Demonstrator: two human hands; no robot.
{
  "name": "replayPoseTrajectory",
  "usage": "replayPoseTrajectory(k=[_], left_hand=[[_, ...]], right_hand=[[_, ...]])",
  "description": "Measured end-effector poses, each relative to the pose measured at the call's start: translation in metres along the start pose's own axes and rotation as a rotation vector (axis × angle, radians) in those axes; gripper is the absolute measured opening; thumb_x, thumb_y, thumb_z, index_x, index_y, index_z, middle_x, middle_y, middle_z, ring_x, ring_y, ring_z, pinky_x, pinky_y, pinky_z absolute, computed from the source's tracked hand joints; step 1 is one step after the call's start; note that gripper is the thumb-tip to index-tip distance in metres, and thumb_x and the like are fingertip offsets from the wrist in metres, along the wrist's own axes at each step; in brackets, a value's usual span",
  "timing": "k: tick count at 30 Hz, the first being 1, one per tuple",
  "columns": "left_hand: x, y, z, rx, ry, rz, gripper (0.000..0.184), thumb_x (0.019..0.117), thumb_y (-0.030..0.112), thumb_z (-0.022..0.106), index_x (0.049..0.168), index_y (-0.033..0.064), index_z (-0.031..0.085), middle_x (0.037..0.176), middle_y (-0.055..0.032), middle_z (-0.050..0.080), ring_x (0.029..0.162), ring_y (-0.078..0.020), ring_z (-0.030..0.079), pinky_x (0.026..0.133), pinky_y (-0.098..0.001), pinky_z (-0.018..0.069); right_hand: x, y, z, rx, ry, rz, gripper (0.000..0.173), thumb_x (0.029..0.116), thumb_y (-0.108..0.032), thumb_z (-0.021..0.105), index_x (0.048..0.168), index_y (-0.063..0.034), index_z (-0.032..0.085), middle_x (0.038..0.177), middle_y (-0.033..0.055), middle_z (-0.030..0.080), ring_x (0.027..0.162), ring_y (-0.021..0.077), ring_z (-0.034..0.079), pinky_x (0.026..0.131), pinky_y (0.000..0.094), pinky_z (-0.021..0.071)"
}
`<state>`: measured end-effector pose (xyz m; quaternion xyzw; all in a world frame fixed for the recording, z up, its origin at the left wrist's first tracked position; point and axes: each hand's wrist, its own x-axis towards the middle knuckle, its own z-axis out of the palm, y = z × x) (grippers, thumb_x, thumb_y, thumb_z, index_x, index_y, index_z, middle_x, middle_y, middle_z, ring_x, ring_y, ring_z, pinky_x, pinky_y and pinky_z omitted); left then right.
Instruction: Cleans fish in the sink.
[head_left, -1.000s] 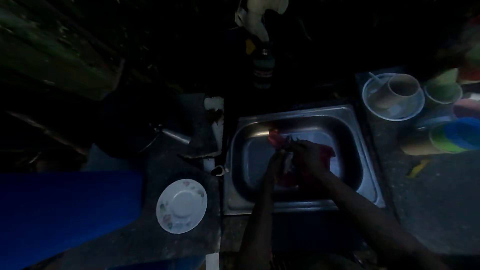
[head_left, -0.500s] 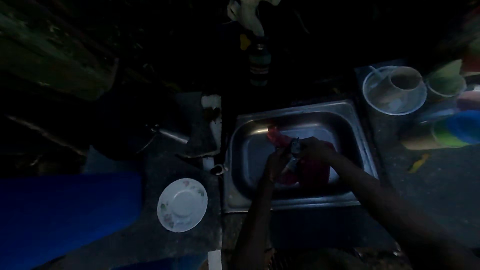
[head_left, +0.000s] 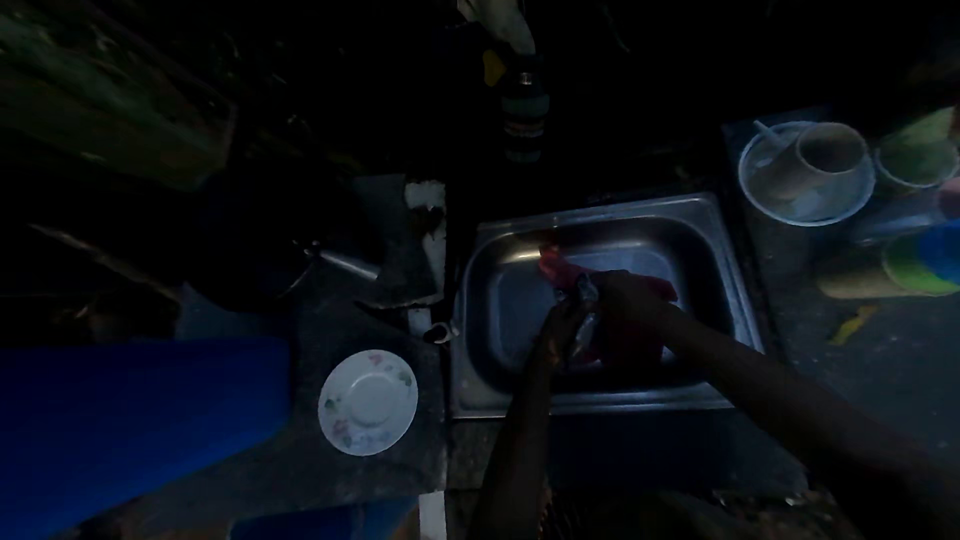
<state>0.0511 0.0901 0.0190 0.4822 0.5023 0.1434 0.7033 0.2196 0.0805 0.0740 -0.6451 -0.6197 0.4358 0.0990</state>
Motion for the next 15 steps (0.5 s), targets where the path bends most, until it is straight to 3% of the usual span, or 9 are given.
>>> replayPoseTrajectory(k=[5, 11, 13, 15], left_hand=[[0.001, 0.006, 0.001, -0.140, 0.041, -0.037, 0.032, 0.1046, 0.022, 0.058, 0.126, -0.0014, 0.058, 0.095, -0.0080, 0.065, 0.076, -0.0102, 0.062, 0.070, -0.0275, 0.0552], [0.003, 0.019, 0.013, -0.071, 0.114, -0.071, 0.035, 0.1051, 0.023, 0.058, 0.129, -0.0030, 0.059, 0.107, -0.0140, 0.066, 0.088, -0.0152, 0.063, 0.081, -0.0328, 0.0542], [0.003, 0.017, 0.016, -0.057, 0.114, -0.094, 0.036, 0.1057, 0.025, 0.057, 0.129, -0.0027, 0.059, 0.106, -0.0141, 0.066, 0.087, -0.0158, 0.063, 0.080, -0.0333, 0.0542], [0.003, 0.013, 0.017, -0.043, 0.109, -0.092, 0.036, 0.1063, 0.025, 0.055, 0.130, -0.0033, 0.058, 0.107, -0.0148, 0.066, 0.088, -0.0163, 0.063, 0.081, -0.0340, 0.0545]], right_hand=[[-0.003, -0.004, -0.005, 0.020, 0.121, -0.051, 0.024, 0.0951, -0.008, 0.069, 0.114, 0.0071, 0.066, 0.108, 0.0258, 0.068, 0.102, 0.0402, 0.067, 0.093, 0.0577, 0.0526], [-0.009, -0.003, 0.004, 0.248, 0.444, 0.041, 0.018, 0.0944, 0.001, 0.066, 0.110, 0.0085, 0.066, 0.106, 0.0243, 0.067, 0.096, 0.0352, 0.067, 0.089, 0.0519, 0.0555], [-0.009, -0.002, 0.007, 0.304, 0.507, 0.088, 0.022, 0.0963, -0.001, 0.065, 0.116, 0.0075, 0.064, 0.109, 0.0240, 0.067, 0.095, 0.0333, 0.068, 0.088, 0.0496, 0.0563], [-0.010, 0.000, 0.011, 0.435, 0.572, 0.148, 0.029, 0.0963, -0.001, 0.064, 0.124, 0.0058, 0.060, 0.107, 0.0211, 0.065, 0.085, 0.0258, 0.066, 0.080, 0.0424, 0.0576]])
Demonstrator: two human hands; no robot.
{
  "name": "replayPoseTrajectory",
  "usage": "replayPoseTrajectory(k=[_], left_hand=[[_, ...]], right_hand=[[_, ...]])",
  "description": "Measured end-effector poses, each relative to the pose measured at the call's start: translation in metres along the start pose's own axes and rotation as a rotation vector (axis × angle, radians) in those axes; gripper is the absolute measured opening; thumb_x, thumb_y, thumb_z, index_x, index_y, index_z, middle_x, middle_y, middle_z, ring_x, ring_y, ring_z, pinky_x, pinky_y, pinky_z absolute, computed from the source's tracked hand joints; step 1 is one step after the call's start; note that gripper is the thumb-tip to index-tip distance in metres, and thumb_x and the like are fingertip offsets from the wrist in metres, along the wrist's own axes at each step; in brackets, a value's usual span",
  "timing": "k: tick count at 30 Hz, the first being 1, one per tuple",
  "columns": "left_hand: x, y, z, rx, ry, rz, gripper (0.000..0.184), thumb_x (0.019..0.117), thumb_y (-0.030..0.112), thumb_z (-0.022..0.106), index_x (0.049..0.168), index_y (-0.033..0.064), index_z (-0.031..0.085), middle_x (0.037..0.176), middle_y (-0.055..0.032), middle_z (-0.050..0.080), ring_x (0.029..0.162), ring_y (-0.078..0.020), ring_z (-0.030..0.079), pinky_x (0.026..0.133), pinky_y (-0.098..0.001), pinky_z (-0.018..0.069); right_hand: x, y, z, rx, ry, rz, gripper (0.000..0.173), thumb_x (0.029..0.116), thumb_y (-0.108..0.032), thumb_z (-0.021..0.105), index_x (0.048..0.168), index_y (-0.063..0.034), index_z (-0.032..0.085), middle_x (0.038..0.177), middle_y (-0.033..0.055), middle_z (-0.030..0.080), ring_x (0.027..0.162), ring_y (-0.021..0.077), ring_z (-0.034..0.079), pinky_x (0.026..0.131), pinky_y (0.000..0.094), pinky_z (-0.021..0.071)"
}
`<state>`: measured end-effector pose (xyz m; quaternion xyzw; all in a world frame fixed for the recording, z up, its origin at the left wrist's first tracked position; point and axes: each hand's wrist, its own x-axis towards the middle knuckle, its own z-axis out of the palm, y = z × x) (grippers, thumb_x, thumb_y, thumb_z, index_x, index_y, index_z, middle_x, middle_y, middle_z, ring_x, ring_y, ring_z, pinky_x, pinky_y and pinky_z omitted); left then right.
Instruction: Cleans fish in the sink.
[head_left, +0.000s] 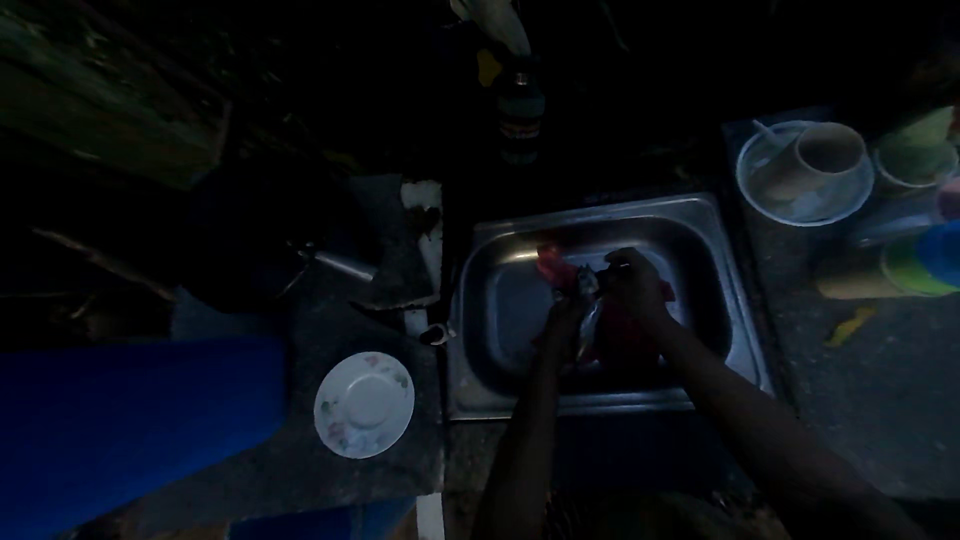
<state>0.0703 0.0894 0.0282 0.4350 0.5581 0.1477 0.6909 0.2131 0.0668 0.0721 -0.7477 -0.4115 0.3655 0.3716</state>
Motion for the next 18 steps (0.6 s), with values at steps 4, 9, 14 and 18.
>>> replayPoseTrajectory(k=[4, 9, 14, 18], left_hand=[[-0.003, -0.003, 0.000, -0.010, -0.001, 0.020, 0.036, 0.1059, 0.024, 0.056, 0.129, -0.0035, 0.060, 0.108, -0.0144, 0.066, 0.090, -0.0153, 0.063, 0.084, -0.0335, 0.0538], [-0.007, -0.009, -0.006, -0.043, -0.013, -0.016, 0.037, 0.1048, 0.025, 0.058, 0.129, -0.0021, 0.060, 0.105, -0.0130, 0.067, 0.086, -0.0138, 0.063, 0.079, -0.0314, 0.0547], [-0.009, -0.009, -0.014, 0.094, -0.017, 0.015, 0.039, 0.1049, 0.028, 0.058, 0.130, -0.0015, 0.061, 0.111, -0.0149, 0.067, 0.092, -0.0162, 0.063, 0.086, -0.0348, 0.0535], [-0.011, 0.001, -0.022, 0.225, -0.014, 0.036, 0.038, 0.1020, 0.029, 0.063, 0.127, 0.0005, 0.063, 0.109, -0.0134, 0.068, 0.092, -0.0162, 0.065, 0.086, -0.0355, 0.0545]], right_hand=[[0.001, 0.006, 0.001, 0.316, 0.093, 0.273, 0.041, 0.0963, -0.002, 0.065, 0.135, 0.0019, 0.052, 0.106, 0.0169, 0.059, 0.082, 0.0218, 0.062, 0.075, 0.0387, 0.0567], [0.003, 0.012, -0.005, 0.756, 0.158, 0.430, 0.043, 0.1021, -0.001, 0.052, 0.143, 0.0017, 0.039, 0.103, 0.0135, 0.063, 0.080, 0.0154, 0.065, 0.073, 0.0320, 0.0569], [0.008, 0.029, -0.003, 0.919, 0.149, 0.429, 0.045, 0.1023, 0.003, 0.043, 0.146, -0.0004, 0.033, 0.099, 0.0108, 0.060, 0.077, 0.0158, 0.064, 0.071, 0.0334, 0.0577], [0.008, 0.046, -0.002, 1.166, 0.170, 0.437, 0.030, 0.1075, -0.006, 0.035, 0.137, -0.0067, 0.040, 0.097, 0.0053, 0.058, 0.079, 0.0127, 0.063, 0.073, 0.0313, 0.0573]])
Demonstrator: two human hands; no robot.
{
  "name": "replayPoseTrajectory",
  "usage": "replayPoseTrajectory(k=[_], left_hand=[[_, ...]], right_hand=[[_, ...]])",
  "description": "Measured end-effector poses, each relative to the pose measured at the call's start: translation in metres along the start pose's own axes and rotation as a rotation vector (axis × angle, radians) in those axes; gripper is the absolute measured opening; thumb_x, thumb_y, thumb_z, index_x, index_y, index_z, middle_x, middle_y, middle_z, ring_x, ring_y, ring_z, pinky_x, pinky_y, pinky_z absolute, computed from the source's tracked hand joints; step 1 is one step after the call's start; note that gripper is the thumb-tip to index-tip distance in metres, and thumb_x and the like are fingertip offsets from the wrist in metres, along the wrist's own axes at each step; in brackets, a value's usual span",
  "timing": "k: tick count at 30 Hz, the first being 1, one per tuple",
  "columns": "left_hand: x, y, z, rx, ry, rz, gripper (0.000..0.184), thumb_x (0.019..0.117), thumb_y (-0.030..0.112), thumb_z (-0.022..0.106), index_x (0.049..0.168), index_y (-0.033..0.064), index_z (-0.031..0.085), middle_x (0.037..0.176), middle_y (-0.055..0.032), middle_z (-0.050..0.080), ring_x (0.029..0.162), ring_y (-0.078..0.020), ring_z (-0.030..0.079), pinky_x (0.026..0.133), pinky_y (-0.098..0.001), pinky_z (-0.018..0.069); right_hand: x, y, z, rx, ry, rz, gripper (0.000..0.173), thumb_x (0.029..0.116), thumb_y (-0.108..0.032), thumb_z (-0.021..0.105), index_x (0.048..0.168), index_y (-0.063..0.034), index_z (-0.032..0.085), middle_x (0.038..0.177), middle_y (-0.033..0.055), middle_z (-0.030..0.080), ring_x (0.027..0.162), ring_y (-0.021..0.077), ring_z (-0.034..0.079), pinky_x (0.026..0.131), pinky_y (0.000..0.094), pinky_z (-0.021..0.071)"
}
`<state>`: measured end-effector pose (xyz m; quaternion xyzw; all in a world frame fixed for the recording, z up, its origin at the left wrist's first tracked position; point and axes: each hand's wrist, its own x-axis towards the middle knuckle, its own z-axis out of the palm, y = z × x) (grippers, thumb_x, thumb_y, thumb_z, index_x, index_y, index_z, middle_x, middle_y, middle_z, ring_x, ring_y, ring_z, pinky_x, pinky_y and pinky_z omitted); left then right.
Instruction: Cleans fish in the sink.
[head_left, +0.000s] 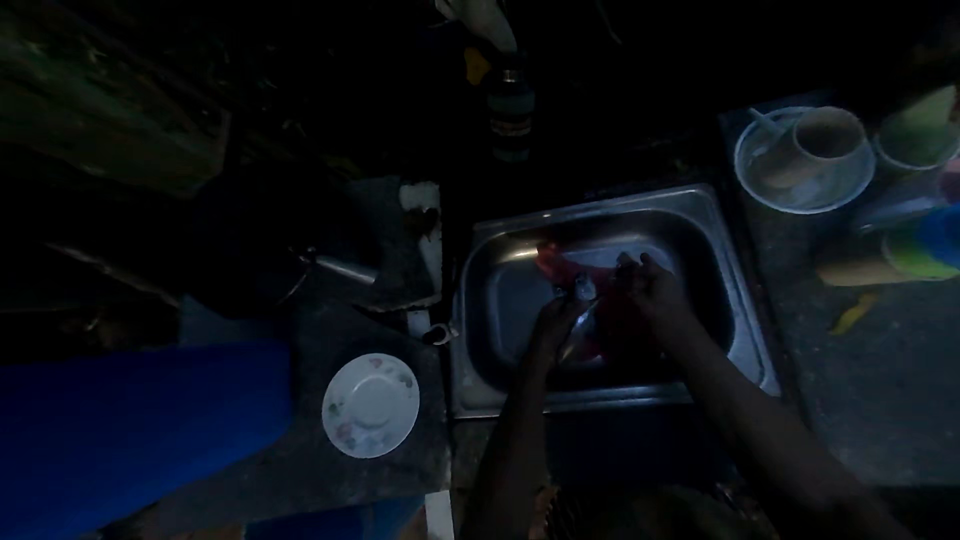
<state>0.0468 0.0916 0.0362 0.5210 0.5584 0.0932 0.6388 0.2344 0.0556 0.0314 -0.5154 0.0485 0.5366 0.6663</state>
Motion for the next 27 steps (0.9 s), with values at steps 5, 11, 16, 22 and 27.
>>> replayPoseTrajectory(k=[5, 11, 16, 22, 27], left_hand=[[0.001, 0.004, -0.011, 0.113, -0.004, -0.042, 0.041, 0.1018, 0.026, 0.064, 0.133, 0.0006, 0.061, 0.122, -0.0185, 0.066, 0.107, -0.0226, 0.064, 0.097, -0.0411, 0.0507], [0.003, 0.015, -0.019, 0.340, -0.092, 0.022, 0.041, 0.0994, 0.031, 0.067, 0.126, 0.0005, 0.065, 0.117, -0.0178, 0.068, 0.105, -0.0245, 0.065, 0.097, -0.0445, 0.0502], [0.003, 0.031, -0.017, 0.466, -0.130, 0.023, 0.045, 0.0990, 0.034, 0.068, 0.129, 0.0016, 0.064, 0.121, -0.0193, 0.067, 0.110, -0.0276, 0.064, 0.100, -0.0471, 0.0489], [0.011, 0.040, -0.003, 0.521, -0.190, 0.005, 0.049, 0.1003, 0.037, 0.065, 0.135, 0.0016, 0.061, 0.129, -0.0205, 0.065, 0.118, -0.0298, 0.063, 0.105, -0.0494, 0.0472], [0.014, 0.046, 0.002, 0.573, -0.229, -0.004, 0.051, 0.0989, 0.035, 0.067, 0.139, 0.0034, 0.058, 0.131, -0.0207, 0.063, 0.119, -0.0309, 0.063, 0.104, -0.0510, 0.0482]], right_hand=[[0.003, -0.002, -0.014, 0.018, -0.010, 0.017, 0.031, 0.1064, -0.004, 0.036, 0.137, -0.0077, 0.039, 0.093, 0.0034, 0.057, 0.078, 0.0124, 0.063, 0.074, 0.0312, 0.0574], [0.013, 0.001, -0.037, -0.348, -0.003, -0.004, 0.040, 0.1047, -0.003, 0.047, 0.143, 0.0027, 0.038, 0.096, 0.0110, 0.061, 0.073, 0.0152, 0.063, 0.067, 0.0323, 0.0573], [0.018, 0.002, -0.053, -0.335, 0.094, -0.042, 0.040, 0.1045, -0.002, 0.048, 0.143, 0.0005, 0.038, 0.102, 0.0119, 0.058, 0.076, 0.0148, 0.062, 0.068, 0.0312, 0.0558], [-0.012, -0.003, -0.038, -1.253, -0.554, -0.243, 0.050, 0.0997, -0.017, 0.064, 0.143, 0.0041, 0.052, 0.140, 0.0239, 0.058, 0.131, 0.0295, 0.056, 0.114, 0.0433, 0.0422], [-0.004, 0.013, -0.047, -1.493, -0.698, -0.495, 0.040, 0.1048, -0.027, 0.056, 0.135, -0.0029, 0.066, 0.144, 0.0212, 0.058, 0.139, 0.0392, 0.049, 0.118, 0.0610, 0.0309]])
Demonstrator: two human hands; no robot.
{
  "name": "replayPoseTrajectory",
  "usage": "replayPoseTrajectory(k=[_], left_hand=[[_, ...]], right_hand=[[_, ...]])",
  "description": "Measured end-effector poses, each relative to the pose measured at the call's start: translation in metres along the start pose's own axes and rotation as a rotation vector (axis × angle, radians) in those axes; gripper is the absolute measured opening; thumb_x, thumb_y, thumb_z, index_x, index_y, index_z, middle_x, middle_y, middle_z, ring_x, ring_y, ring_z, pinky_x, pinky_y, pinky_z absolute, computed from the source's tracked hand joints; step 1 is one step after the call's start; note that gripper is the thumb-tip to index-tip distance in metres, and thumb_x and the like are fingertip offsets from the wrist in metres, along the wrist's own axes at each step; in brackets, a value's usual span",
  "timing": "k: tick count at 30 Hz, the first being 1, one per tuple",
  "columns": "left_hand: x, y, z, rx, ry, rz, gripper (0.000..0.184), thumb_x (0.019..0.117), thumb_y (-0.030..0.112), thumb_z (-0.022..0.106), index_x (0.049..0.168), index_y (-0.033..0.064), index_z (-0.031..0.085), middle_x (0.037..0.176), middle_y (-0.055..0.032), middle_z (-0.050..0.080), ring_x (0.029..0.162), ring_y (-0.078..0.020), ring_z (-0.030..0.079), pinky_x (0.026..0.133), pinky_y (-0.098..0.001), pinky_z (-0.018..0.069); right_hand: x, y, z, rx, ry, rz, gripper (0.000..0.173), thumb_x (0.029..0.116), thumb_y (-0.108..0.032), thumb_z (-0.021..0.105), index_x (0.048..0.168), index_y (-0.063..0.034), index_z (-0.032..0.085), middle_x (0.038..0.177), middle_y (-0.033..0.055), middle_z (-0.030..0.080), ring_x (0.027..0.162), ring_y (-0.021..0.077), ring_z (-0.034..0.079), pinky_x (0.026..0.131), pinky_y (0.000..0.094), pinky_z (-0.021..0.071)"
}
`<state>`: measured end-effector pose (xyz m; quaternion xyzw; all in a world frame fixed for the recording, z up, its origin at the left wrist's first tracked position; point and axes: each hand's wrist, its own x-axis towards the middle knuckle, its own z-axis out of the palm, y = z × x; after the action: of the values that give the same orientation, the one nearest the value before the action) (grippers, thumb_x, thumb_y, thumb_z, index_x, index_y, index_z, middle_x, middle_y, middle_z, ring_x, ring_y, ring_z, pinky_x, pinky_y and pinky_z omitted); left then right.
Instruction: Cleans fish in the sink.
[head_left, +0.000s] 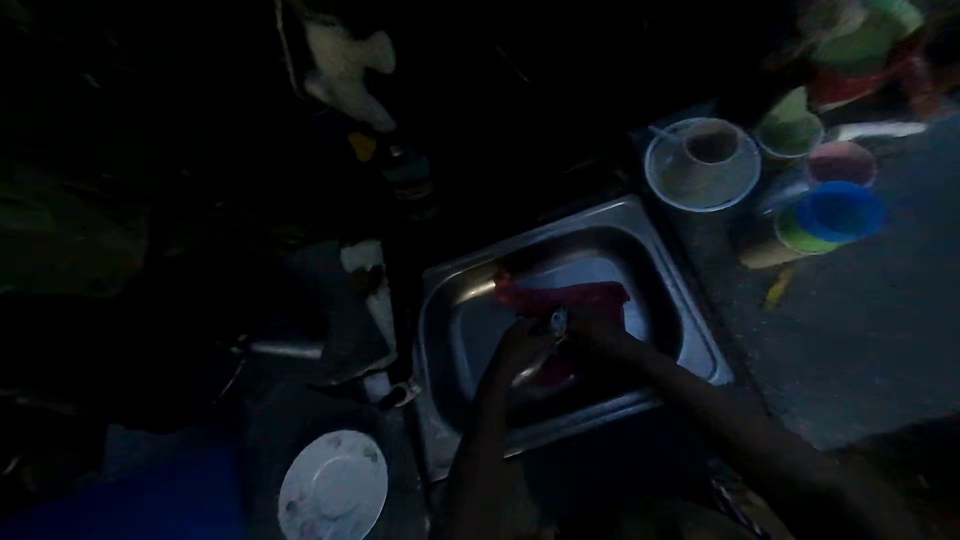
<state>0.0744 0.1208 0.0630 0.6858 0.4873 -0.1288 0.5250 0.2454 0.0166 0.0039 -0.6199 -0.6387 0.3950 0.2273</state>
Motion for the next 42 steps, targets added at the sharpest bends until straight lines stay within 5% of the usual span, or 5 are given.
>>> replayPoseTrajectory(k=[5, 10, 23, 33, 42], left_hand=[[-0.011, -0.004, 0.001, -0.109, -0.161, -0.039, 0.036, 0.0981, 0.009, 0.062, 0.132, -0.0007, 0.059, 0.114, -0.0135, 0.065, 0.096, -0.0171, 0.062, 0.088, -0.0363, 0.0523], [-0.016, -0.015, 0.019, -0.369, -0.154, -0.039, 0.023, 0.0936, 0.007, 0.066, 0.114, -0.0004, 0.060, 0.086, -0.0007, 0.065, 0.073, -0.0058, 0.063, 0.069, -0.0249, 0.0555], [-0.028, -0.015, 0.038, -0.208, 0.018, -0.130, 0.040, 0.0977, 0.026, 0.068, 0.125, -0.0028, 0.061, 0.103, -0.0152, 0.067, 0.089, -0.0209, 0.065, 0.083, -0.0429, 0.0553], [-0.027, -0.038, 0.017, -0.611, 0.187, -0.060, 0.023, 0.0972, 0.010, 0.065, 0.115, -0.0031, 0.060, 0.086, -0.0038, 0.064, 0.071, -0.0070, 0.062, 0.065, -0.0242, 0.0551], [-0.013, -0.058, 0.014, -0.900, 0.453, -0.288, 0.044, 0.1014, 0.019, 0.062, 0.141, 0.0047, 0.050, 0.114, -0.0143, 0.064, 0.094, -0.0192, 0.063, 0.080, -0.0374, 0.0552]], right_hand=[[-0.009, -0.010, -0.010, -0.254, -0.100, -0.185, 0.030, 0.1028, -0.019, 0.059, 0.123, 0.0002, 0.069, 0.121, 0.0233, 0.069, 0.117, 0.0426, 0.064, 0.102, 0.0636, 0.0470], [-0.011, -0.021, -0.024, -0.268, -0.298, -0.182, 0.030, 0.1016, -0.018, 0.062, 0.121, 0.0048, 0.066, 0.120, 0.0262, 0.067, 0.115, 0.0464, 0.062, 0.102, 0.0686, 0.0427], [-0.009, -0.037, -0.023, -0.237, -0.347, 0.014, 0.031, 0.1031, -0.014, 0.057, 0.123, 0.0082, 0.064, 0.120, 0.0299, 0.065, 0.115, 0.0481, 0.062, 0.098, 0.0654, 0.0472], [0.010, 0.044, -0.006, -0.063, -0.002, 0.328, 0.039, 0.1058, -0.012, 0.053, 0.139, 0.0076, 0.054, 0.143, 0.0293, 0.053, 0.136, 0.0435, 0.050, 0.116, 0.0559, 0.0377], [0.043, -0.011, 0.075, -0.110, -0.090, 0.368, 0.053, 0.1030, -0.027, 0.059, 0.146, 0.0014, 0.050, 0.144, 0.0299, 0.052, 0.134, 0.0474, 0.050, 0.109, 0.0615, 0.0430]])
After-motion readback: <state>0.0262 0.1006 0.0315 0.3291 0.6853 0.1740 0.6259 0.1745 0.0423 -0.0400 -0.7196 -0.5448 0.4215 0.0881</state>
